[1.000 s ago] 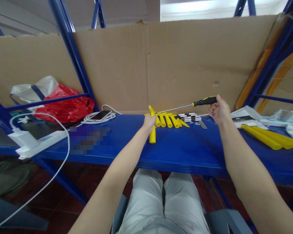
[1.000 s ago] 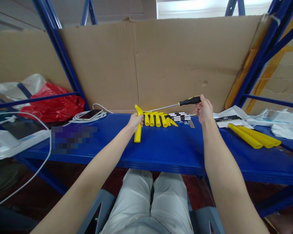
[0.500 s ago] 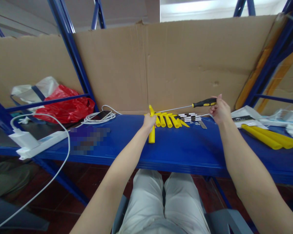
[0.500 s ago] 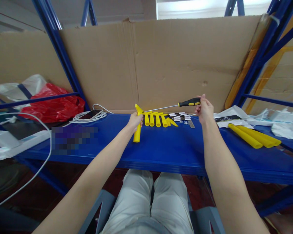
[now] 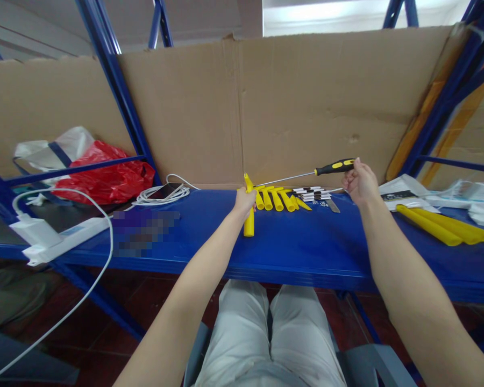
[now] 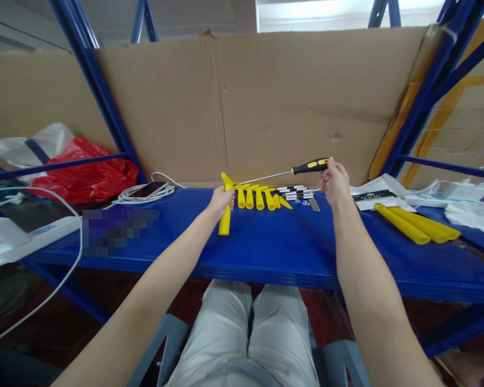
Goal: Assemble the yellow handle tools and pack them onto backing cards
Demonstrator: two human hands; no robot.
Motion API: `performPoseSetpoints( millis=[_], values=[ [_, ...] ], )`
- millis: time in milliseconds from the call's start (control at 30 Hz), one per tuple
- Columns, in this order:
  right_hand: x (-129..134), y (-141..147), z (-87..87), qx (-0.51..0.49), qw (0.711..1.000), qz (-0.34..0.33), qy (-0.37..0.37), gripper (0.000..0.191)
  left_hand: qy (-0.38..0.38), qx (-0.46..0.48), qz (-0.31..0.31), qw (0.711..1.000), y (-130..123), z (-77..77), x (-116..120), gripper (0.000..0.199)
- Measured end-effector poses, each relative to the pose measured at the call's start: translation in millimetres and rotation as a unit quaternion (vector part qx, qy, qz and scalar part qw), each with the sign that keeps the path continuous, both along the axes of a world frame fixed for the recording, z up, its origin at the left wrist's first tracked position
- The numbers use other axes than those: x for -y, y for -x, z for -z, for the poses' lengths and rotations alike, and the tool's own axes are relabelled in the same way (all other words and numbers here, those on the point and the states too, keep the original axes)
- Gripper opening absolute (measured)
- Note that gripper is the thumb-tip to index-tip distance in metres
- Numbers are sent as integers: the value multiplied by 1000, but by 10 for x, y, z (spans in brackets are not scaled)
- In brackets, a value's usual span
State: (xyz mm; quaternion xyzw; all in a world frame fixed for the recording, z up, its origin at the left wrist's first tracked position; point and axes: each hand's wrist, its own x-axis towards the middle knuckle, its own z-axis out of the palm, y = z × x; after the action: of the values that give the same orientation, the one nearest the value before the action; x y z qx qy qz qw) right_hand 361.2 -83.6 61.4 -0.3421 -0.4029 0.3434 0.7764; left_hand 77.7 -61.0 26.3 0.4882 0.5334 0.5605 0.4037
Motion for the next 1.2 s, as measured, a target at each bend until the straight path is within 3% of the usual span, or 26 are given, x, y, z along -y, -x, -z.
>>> performPoseSetpoints(
  millis=[467, 733, 1000, 1200],
  values=[
    [37, 25, -12, 8, 999, 43, 28, 33, -3, -8, 12, 1000, -6, -8, 27, 11],
    [156, 91, -66, -22, 999, 19, 41, 22, -1, -8, 11, 1000, 4, 7, 11, 11],
    [190, 100, -125, -79, 996, -37, 29, 29, 8, -16, 5, 1000, -4, -5, 14, 11],
    [146, 48, -100, -52, 997, -39, 48, 33, 5, -15, 4, 1000, -3, 1, 9, 8]
  ],
)
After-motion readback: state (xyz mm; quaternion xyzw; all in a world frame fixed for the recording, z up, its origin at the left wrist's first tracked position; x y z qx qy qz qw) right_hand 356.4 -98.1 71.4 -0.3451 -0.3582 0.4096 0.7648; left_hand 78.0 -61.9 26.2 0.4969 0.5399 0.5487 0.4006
